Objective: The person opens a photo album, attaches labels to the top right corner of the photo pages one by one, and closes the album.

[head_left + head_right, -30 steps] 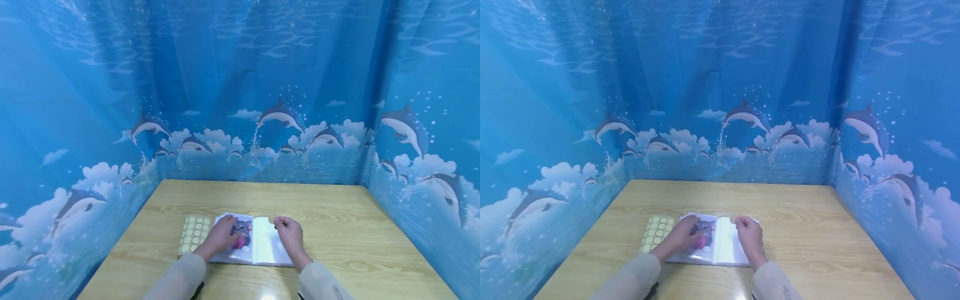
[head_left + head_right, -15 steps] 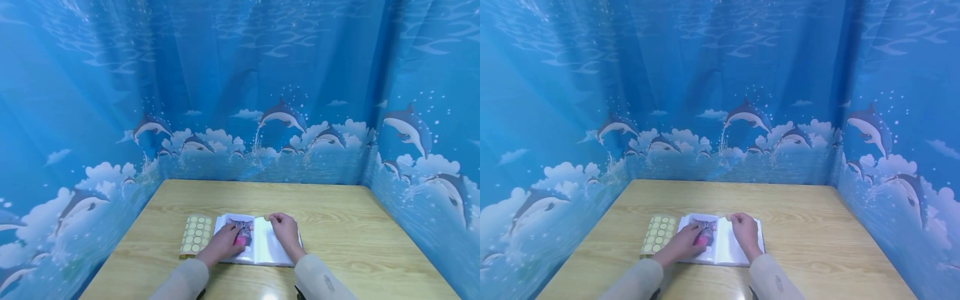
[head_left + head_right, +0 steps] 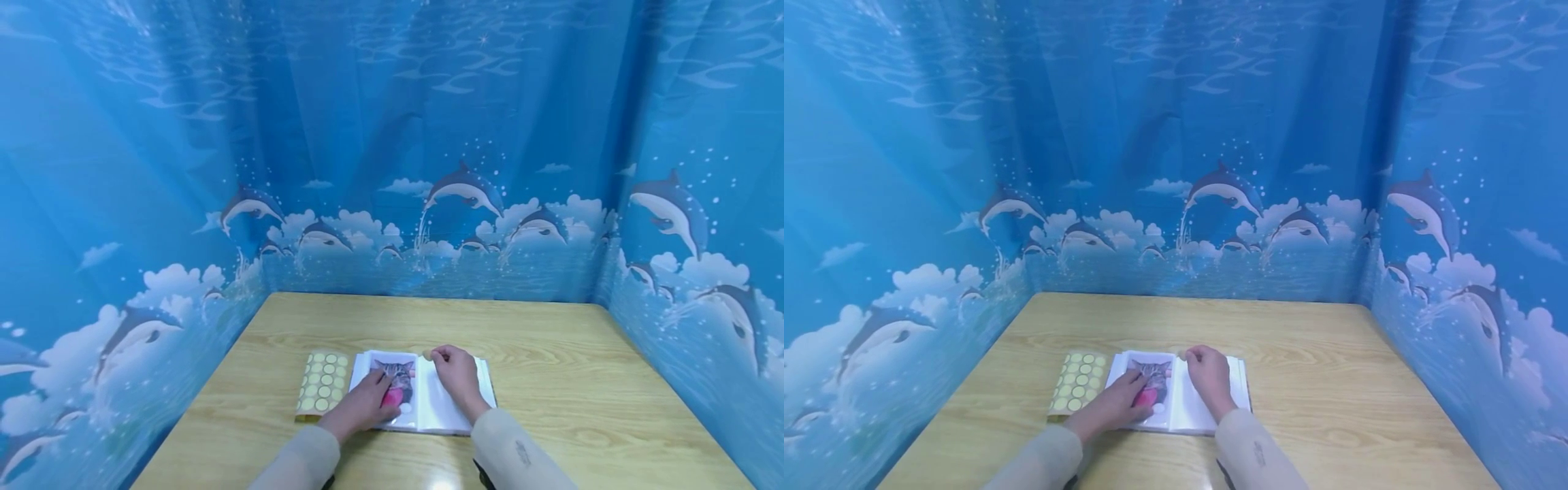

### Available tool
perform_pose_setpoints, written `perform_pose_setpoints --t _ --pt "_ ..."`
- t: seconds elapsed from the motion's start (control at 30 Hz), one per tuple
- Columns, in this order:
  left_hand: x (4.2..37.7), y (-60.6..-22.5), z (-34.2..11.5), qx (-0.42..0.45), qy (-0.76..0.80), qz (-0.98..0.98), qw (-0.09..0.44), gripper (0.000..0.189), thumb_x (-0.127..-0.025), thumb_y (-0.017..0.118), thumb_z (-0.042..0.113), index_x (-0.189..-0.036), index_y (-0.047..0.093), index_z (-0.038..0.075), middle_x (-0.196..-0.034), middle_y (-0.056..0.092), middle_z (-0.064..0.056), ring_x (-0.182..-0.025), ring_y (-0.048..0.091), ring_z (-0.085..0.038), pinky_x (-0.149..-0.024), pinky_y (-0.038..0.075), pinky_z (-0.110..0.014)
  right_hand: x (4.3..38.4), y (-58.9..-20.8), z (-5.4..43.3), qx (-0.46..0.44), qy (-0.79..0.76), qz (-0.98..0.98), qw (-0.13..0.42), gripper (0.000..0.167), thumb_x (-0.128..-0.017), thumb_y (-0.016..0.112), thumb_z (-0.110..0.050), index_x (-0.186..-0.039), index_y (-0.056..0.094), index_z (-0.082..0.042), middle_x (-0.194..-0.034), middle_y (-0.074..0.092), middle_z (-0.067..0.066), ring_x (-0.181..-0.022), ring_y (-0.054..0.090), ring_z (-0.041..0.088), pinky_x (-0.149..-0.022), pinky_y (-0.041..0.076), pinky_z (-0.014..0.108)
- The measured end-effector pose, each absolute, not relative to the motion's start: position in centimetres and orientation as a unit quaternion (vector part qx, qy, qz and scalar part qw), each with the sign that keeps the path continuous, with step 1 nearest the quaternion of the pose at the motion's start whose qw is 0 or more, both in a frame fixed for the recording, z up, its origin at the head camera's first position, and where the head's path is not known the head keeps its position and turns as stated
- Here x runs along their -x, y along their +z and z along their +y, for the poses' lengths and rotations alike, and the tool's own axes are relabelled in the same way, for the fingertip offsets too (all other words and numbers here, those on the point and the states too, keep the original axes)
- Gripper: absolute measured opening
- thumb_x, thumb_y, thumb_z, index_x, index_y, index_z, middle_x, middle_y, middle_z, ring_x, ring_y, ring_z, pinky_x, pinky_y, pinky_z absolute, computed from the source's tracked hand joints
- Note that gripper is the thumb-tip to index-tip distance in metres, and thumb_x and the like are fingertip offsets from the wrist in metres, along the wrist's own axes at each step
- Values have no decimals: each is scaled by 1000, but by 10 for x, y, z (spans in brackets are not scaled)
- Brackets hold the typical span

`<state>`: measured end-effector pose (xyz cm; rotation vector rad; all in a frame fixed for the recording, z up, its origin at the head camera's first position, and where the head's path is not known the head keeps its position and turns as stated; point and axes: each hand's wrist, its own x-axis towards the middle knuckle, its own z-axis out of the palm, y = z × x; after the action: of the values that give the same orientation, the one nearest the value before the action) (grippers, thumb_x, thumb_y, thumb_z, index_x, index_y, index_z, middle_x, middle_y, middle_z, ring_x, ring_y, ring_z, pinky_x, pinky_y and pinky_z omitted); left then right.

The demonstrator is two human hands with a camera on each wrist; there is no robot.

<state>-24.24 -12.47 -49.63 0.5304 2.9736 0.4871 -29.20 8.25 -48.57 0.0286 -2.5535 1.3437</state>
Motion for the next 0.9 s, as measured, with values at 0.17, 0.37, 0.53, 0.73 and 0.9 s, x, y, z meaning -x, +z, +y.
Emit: perform_pose_setpoints --t 0.17,0.37,0.53,0.73,0.9 --pt "238 -496 -127 -192 134 971 37 79 -93 63 50 -148 40 -1 -154 31 -26 -140 34 -40 -115 32 -49 296 -486 81 -16 454 -883 122 13 -93 66 -15 -96 75 -7 -87 71 2 -79 63 16 -72 56 34" --pt "236 -493 -127 -203 131 970 35 77 -95 61 48 -149 39 -3 -155 29 -27 -141 32 -40 -115 30 -49 304 -485 79 -26 436 -892 117 13 -93 66 -15 -98 75 -6 -89 72 4 -82 65 19 -75 57 37" --pt "236 -493 -127 -200 138 969 39 77 -94 62 48 -149 39 -2 -155 29 -26 -142 31 -40 -115 30 -49 314 -489 75 -43 413 -902 120 13 -93 66 -15 -97 75 -7 -89 72 5 -85 67 21 -77 57 39" --pt "237 -495 -127 -203 138 969 39 77 -94 63 47 -148 40 -2 -155 29 -27 -142 32 -40 -115 30 -49 326 -500 66 -71 377 -915 123 13 -93 66 -17 -93 75 -8 -83 71 2 -78 66 19 -73 57 38" --pt "238 -496 -128 -197 144 969 44 78 -94 63 48 -149 39 -1 -156 29 -25 -142 31 -39 -115 30 -49 331 -505 60 -91 342 -926 131 13 -92 66 -17 -89 75 -9 -81 72 2 -77 67 21 -73 56 39"
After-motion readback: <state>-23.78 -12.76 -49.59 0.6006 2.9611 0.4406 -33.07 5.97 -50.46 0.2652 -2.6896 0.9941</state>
